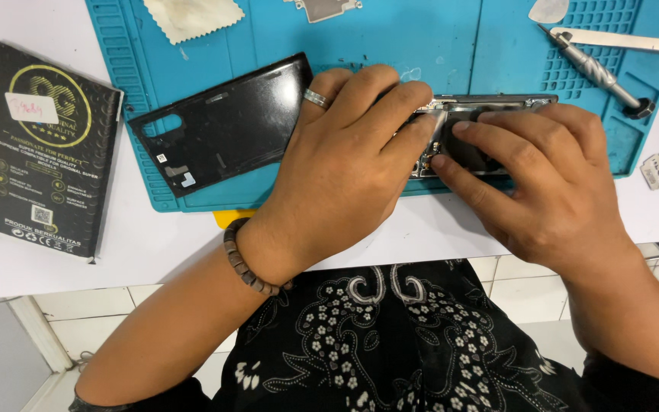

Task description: The person disassembles a smartphone on a blue work mat, removing the back cover and various internal components. They use a screwdriver to loosen screws and a plastic pry tool to separate parts. The person then reassembles the device by placing the battery and other components back into the chassis.

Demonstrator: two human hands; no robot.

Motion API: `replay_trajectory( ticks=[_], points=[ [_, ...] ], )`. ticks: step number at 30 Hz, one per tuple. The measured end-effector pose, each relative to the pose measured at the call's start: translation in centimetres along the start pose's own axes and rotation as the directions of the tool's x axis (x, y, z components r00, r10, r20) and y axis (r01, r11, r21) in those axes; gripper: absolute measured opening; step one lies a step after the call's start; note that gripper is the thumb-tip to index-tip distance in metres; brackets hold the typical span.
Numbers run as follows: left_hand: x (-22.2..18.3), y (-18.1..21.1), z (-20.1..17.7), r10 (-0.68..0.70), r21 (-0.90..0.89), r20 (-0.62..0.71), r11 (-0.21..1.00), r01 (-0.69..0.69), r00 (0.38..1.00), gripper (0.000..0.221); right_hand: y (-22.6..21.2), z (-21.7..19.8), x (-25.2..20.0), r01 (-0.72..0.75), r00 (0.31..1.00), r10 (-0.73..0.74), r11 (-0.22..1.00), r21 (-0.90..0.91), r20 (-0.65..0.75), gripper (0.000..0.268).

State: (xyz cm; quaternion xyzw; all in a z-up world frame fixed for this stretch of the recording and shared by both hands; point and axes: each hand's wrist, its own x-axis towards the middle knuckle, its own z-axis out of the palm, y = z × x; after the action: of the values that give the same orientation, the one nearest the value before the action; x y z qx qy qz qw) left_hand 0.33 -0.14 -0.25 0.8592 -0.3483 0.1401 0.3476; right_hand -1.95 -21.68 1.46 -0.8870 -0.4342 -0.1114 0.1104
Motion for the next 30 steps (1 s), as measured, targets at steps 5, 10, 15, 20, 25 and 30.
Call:
replay_trajectory(
  ticks=[5,10,15,20,25,30],
  points=[
    [0.0,0.0,-0.2,-0.002,0.020,0.017,1.000,0.001,1.000,0.014,0.2,-0.5,0.4,0.044,0.997,-0.041,0.998,-0.038,0.059,0.012],
    [0.0,0.0,-0.1,-0.020,-0.005,-0.012,1.000,0.020,1.000,0.015,0.2,-0.1,0.3,0.049,0.996,-0.045,0.997,-0.058,0.075,0.011],
    [0.1,0.0,-0.3,0.004,0.030,-0.011,1.000,-0.004,1.000,0.014,0.5,0.6,-0.4,0.024,1.000,-0.025,0.998,0.056,0.013,0.015],
    [-0.1,-0.3,-0.5,0.032,0.011,0.051,0.999,-0.032,0.998,0.016,0.7,1.0,-0.8,0.026,0.996,-0.008,0.977,0.211,-0.085,0.016],
    [-0.1,-0.5,-0.1,0.083,0.038,0.050,0.996,-0.085,0.995,0.016,0.9,0.7,-0.4,0.029,0.997,-0.010,0.968,0.248,-0.076,0.010],
    [-0.3,-0.5,0.3,0.073,0.060,0.008,0.996,-0.073,0.997,0.015,0.9,0.7,-0.2,0.060,0.992,-0.029,0.964,0.259,-0.122,0.007]
  ],
)
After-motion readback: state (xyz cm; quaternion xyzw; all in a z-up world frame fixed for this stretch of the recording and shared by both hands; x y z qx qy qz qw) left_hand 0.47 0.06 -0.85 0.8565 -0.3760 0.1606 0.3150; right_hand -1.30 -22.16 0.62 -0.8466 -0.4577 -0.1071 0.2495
